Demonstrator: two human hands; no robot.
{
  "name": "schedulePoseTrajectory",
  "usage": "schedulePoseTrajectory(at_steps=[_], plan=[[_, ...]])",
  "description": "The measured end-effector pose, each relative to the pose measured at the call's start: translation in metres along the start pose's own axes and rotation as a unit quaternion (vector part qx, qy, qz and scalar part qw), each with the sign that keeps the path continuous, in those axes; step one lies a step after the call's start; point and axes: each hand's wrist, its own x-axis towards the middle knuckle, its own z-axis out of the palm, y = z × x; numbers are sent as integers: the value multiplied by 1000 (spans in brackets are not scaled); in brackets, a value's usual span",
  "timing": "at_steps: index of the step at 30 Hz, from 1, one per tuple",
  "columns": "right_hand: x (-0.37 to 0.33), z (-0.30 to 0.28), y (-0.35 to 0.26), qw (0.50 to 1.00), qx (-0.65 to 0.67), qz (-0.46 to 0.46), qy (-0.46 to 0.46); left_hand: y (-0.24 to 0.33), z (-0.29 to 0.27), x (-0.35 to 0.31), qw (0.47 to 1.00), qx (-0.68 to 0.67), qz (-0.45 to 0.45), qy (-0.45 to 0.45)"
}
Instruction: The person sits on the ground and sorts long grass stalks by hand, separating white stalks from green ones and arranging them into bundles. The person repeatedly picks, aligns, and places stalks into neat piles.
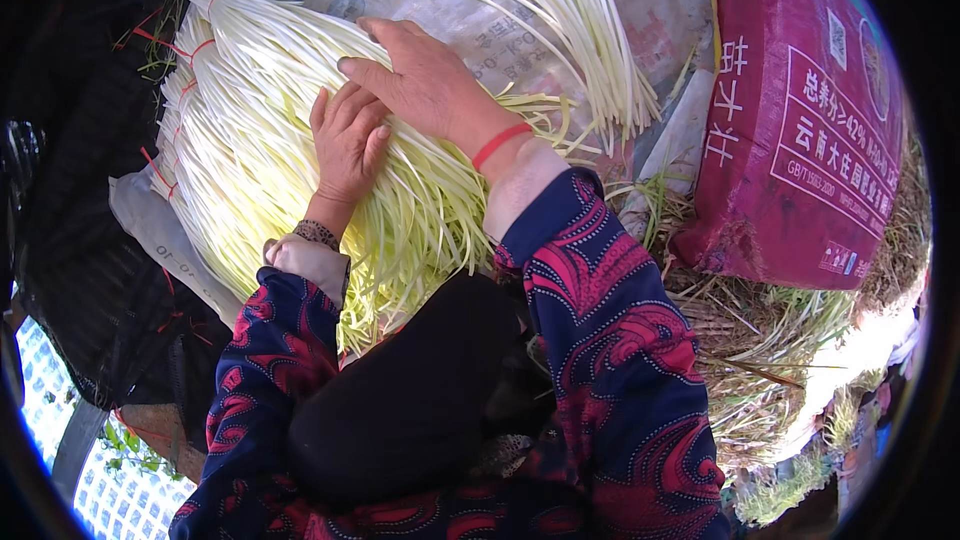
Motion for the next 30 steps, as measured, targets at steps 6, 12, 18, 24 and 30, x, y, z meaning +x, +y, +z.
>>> schedulePoseTrajectory(at_steps=[6, 12, 18, 24, 30], plan=[[-27, 21, 41, 957, -67, 218, -178, -3, -3, -6, 999, -26, -14, 33], [-36, 11, 30, 880, 208, 269, -330, 1, -13, -9, 990, -49, -31, 126], [-69, 7, 71, 909, 195, 306, -203, 3, 11, 15, 996, 8, -27, 84], [-131, 7, 88, 933, 187, 301, -66, 4, 26, 21, 997, 16, -61, 50], [-168, -1, 68, 947, 19, 319, 30, 11, 24, 22, 996, 22, -79, 28]])
